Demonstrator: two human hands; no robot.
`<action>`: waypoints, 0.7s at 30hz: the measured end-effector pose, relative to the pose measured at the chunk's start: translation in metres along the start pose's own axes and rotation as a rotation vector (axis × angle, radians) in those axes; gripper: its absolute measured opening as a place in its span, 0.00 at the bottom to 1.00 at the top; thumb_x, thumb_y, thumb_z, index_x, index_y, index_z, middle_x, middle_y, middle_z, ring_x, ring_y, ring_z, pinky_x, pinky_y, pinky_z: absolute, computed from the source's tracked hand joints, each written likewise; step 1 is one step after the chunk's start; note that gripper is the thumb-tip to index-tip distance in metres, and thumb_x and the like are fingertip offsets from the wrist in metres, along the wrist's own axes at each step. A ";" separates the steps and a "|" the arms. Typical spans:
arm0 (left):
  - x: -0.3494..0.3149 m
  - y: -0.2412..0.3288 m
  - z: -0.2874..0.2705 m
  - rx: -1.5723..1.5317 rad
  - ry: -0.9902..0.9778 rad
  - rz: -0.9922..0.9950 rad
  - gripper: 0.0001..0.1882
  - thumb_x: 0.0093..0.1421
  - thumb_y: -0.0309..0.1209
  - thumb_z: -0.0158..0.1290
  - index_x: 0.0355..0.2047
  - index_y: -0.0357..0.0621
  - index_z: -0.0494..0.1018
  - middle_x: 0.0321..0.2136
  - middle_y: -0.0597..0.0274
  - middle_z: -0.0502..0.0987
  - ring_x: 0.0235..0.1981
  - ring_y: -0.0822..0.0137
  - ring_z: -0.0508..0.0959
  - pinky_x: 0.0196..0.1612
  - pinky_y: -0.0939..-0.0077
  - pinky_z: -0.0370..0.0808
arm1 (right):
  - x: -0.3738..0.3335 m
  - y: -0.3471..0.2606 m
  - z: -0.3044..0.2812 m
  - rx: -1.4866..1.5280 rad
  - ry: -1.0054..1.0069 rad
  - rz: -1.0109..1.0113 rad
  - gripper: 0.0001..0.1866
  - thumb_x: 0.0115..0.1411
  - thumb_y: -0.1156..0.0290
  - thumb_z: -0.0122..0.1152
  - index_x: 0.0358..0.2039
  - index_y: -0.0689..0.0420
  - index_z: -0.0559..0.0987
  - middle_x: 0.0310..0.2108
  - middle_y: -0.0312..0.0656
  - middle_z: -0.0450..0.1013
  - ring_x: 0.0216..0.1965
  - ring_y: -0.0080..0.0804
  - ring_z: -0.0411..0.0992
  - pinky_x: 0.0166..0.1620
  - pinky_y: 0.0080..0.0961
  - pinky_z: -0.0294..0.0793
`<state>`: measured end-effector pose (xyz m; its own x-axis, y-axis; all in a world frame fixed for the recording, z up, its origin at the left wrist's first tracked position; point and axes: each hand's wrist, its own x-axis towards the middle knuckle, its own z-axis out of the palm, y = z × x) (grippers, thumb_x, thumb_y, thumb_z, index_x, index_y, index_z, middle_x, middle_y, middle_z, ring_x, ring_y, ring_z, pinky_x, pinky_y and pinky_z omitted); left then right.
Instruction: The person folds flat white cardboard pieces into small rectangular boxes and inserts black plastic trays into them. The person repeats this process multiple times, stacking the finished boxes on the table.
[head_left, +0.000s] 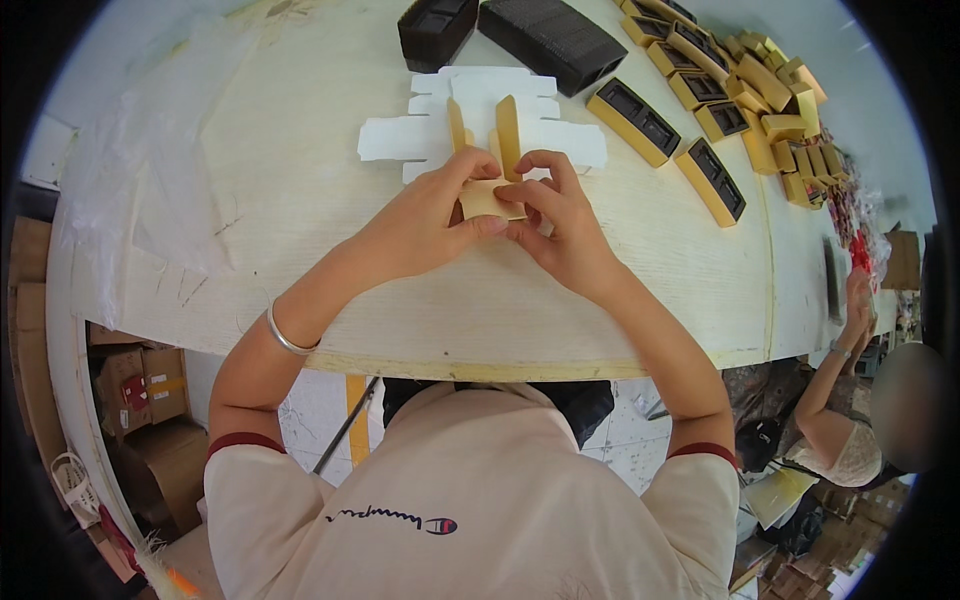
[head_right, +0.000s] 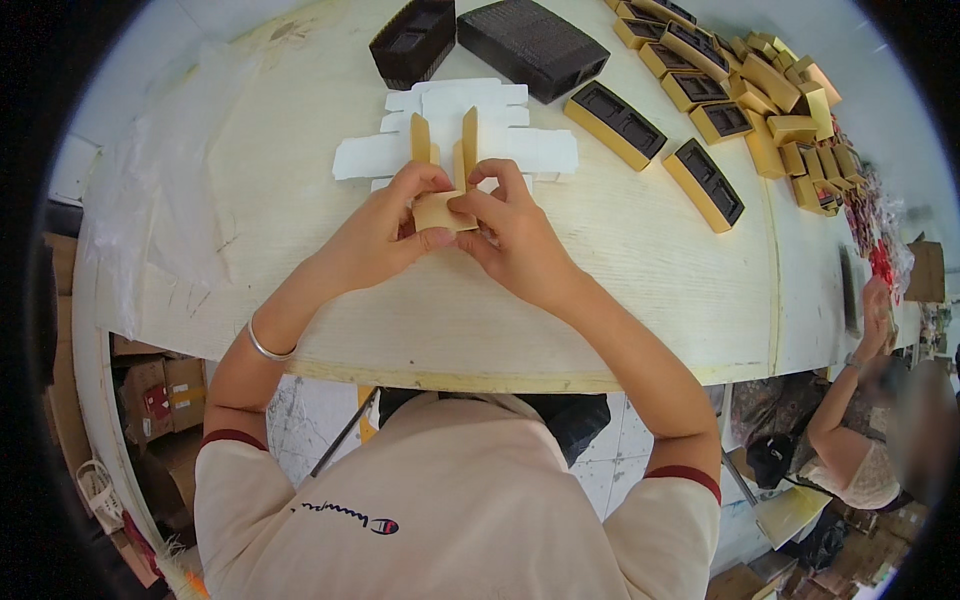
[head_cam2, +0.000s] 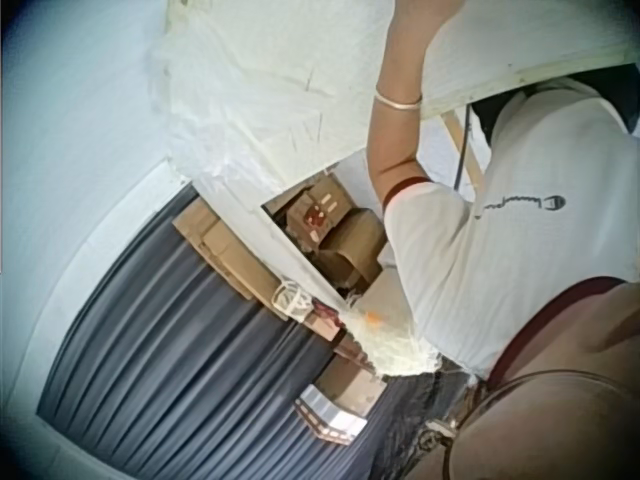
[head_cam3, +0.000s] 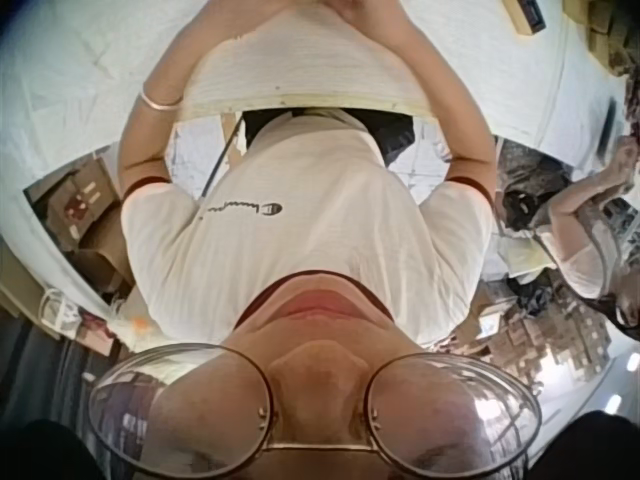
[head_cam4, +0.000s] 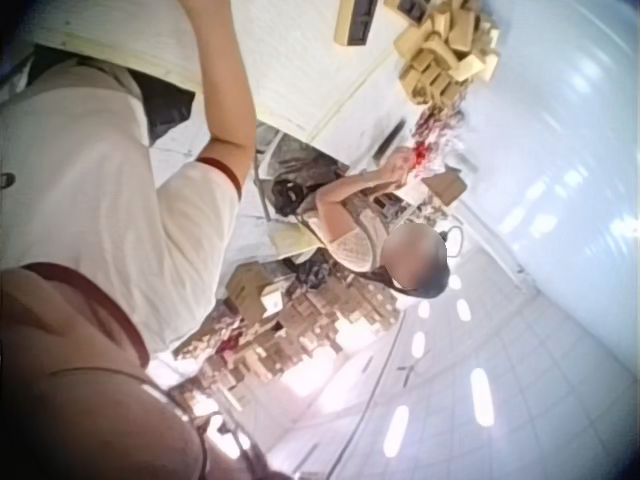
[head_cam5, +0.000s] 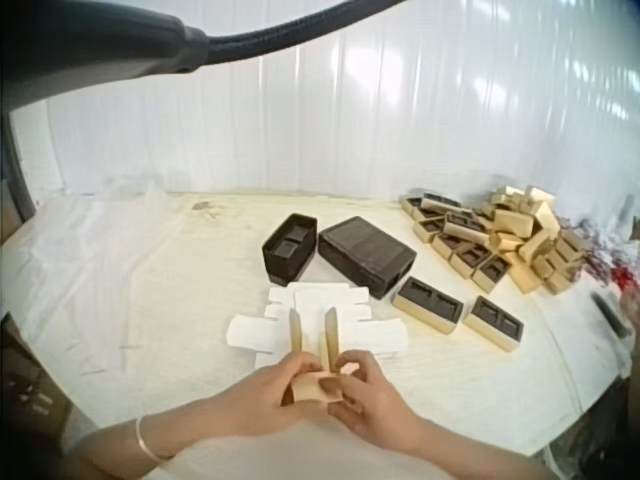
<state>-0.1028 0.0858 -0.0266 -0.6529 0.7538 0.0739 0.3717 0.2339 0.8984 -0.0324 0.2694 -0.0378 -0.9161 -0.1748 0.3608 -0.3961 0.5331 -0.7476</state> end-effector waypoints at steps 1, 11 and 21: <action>0.000 0.000 -0.001 -0.005 0.000 -0.012 0.19 0.58 0.29 0.57 0.46 0.43 0.63 0.38 0.61 0.72 0.30 0.70 0.75 0.32 0.77 0.73 | 0.000 0.001 0.000 0.006 -0.002 -0.007 0.14 0.49 0.80 0.65 0.38 0.59 0.76 0.46 0.47 0.62 0.29 0.35 0.69 0.33 0.30 0.74; -0.015 -0.007 0.014 0.713 0.288 0.354 0.08 0.50 0.30 0.61 0.28 0.41 0.76 0.28 0.63 0.74 0.26 0.61 0.75 0.26 0.71 0.72 | 0.005 0.002 0.004 -0.286 -0.126 -0.129 0.06 0.52 0.77 0.62 0.27 0.62 0.72 0.34 0.43 0.67 0.27 0.44 0.71 0.31 0.33 0.72; -0.003 0.001 -0.008 0.418 0.010 0.097 0.06 0.54 0.28 0.57 0.28 0.39 0.74 0.25 0.57 0.72 0.30 0.55 0.74 0.33 0.66 0.70 | 0.018 0.006 -0.018 -0.234 -0.293 -0.182 0.05 0.50 0.75 0.63 0.27 0.60 0.76 0.30 0.42 0.70 0.32 0.43 0.71 0.34 0.36 0.70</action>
<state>-0.1059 0.0791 -0.0230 -0.6070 0.7793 0.1557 0.6662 0.3922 0.6343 -0.0501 0.2846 -0.0254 -0.8244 -0.4940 0.2762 -0.5598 0.6397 -0.5267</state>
